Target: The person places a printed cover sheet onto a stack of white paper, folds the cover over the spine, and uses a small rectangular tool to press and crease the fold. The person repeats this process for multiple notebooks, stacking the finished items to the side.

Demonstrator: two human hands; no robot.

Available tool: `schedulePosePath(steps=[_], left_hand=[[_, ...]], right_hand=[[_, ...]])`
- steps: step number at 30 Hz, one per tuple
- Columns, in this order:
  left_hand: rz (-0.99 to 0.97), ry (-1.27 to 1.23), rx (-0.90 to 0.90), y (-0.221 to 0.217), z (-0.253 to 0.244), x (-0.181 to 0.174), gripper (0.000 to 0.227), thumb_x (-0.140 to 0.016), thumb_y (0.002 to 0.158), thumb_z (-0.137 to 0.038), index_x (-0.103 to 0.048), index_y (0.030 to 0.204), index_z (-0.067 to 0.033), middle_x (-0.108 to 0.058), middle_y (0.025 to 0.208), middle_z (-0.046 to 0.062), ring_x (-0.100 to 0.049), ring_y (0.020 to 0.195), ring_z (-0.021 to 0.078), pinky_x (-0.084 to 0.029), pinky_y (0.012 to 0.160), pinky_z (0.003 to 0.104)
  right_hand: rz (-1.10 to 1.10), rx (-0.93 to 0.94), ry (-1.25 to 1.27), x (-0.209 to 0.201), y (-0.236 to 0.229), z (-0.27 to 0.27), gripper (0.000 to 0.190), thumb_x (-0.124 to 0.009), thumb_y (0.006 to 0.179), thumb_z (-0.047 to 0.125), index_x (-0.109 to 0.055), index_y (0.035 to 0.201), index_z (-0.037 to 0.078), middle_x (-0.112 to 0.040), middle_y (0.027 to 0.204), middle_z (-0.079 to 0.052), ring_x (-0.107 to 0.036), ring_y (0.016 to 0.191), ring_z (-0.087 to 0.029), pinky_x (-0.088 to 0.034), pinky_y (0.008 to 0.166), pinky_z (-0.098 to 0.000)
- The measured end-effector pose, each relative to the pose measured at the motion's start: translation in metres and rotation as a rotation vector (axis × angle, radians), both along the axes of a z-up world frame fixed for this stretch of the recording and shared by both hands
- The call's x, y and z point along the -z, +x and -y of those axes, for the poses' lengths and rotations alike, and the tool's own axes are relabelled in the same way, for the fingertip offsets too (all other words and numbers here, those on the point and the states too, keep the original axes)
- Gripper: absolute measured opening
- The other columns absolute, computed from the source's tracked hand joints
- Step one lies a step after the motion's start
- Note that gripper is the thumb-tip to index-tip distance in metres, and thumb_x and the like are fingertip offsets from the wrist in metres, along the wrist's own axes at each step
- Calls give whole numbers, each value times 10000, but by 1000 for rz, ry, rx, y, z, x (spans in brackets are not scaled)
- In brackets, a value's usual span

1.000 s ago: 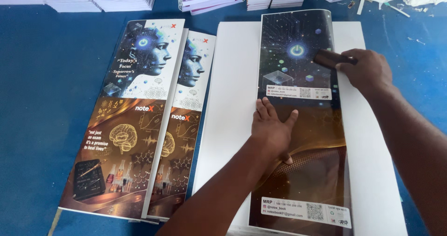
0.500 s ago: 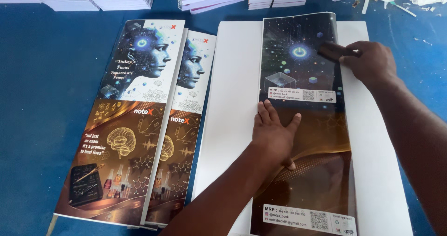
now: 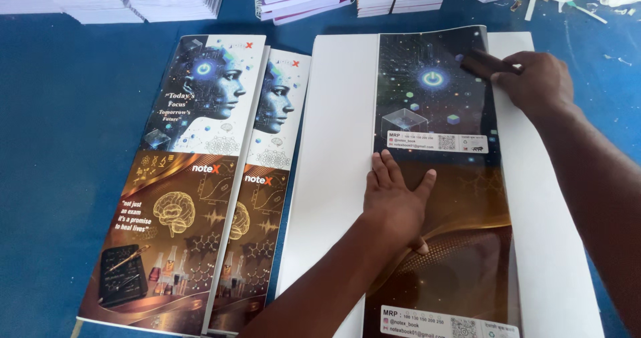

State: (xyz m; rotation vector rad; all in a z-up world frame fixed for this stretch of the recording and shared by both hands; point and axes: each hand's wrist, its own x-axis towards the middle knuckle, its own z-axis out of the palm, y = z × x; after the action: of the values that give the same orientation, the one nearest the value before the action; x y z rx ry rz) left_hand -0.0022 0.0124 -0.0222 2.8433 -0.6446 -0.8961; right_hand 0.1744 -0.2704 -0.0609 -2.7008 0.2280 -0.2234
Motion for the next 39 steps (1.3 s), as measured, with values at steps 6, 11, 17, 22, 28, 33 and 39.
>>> schedulePosePath(steps=[6,11,17,22,28,33,39], left_hand=[[22,-32,-5,-2,-2,0,1385,-950,627,-545,-50,1655,-314,127,1607,449,113,1510,608,-78,1229,603],[23,-32,0,-2,-3,1,1375,-947,632,-545,-56,1652,-311,122,1607,451,117,1511,606,-75,1228,601],[21,-32,-9,-3,-1,0,1380,-952,625,-537,-59,1652,-311,116,1609,449,114,1511,606,-73,1230,594],[14,-21,-12,-3,0,-3,1376,-952,629,-532,-58,1653,-319,124,1611,445,121,1514,601,-59,1234,589],[4,-17,-1,-2,0,0,1372,-939,646,-547,-39,1654,-308,137,1607,451,133,1508,604,-46,1229,594],[5,-26,-13,-3,-1,-3,1374,-937,637,-546,-42,1652,-312,137,1609,442,129,1514,597,-48,1236,586],[-14,-30,-19,-1,0,-2,1372,-950,647,-512,-38,1653,-318,164,1607,440,157,1509,595,-37,1229,593]], right_hand=[[-17,49,-33,0,12,-3,387,-803,947,319,-756,1295,155,-748,1103,-171,-715,919,-300,-559,859,-471],[-51,83,6,-3,16,-3,406,-804,947,331,-747,1314,165,-755,1106,-177,-724,923,-297,-558,881,-458],[-5,127,-34,0,23,-9,398,-799,943,350,-749,1300,182,-749,1098,-157,-707,949,-295,-536,867,-460],[-52,150,-29,-1,32,-8,385,-778,972,364,-748,1309,181,-763,1065,-165,-723,939,-300,-547,875,-463],[-17,154,-81,7,41,-3,374,-780,971,389,-764,1287,189,-753,1039,-165,-715,902,-313,-548,843,-467],[21,135,-123,9,49,-2,351,-776,981,381,-789,1256,164,-762,1002,-179,-711,897,-330,-539,834,-473],[123,79,-234,18,52,-2,323,-752,1017,375,-811,1166,95,-733,1009,-196,-682,944,-350,-506,857,-496]])
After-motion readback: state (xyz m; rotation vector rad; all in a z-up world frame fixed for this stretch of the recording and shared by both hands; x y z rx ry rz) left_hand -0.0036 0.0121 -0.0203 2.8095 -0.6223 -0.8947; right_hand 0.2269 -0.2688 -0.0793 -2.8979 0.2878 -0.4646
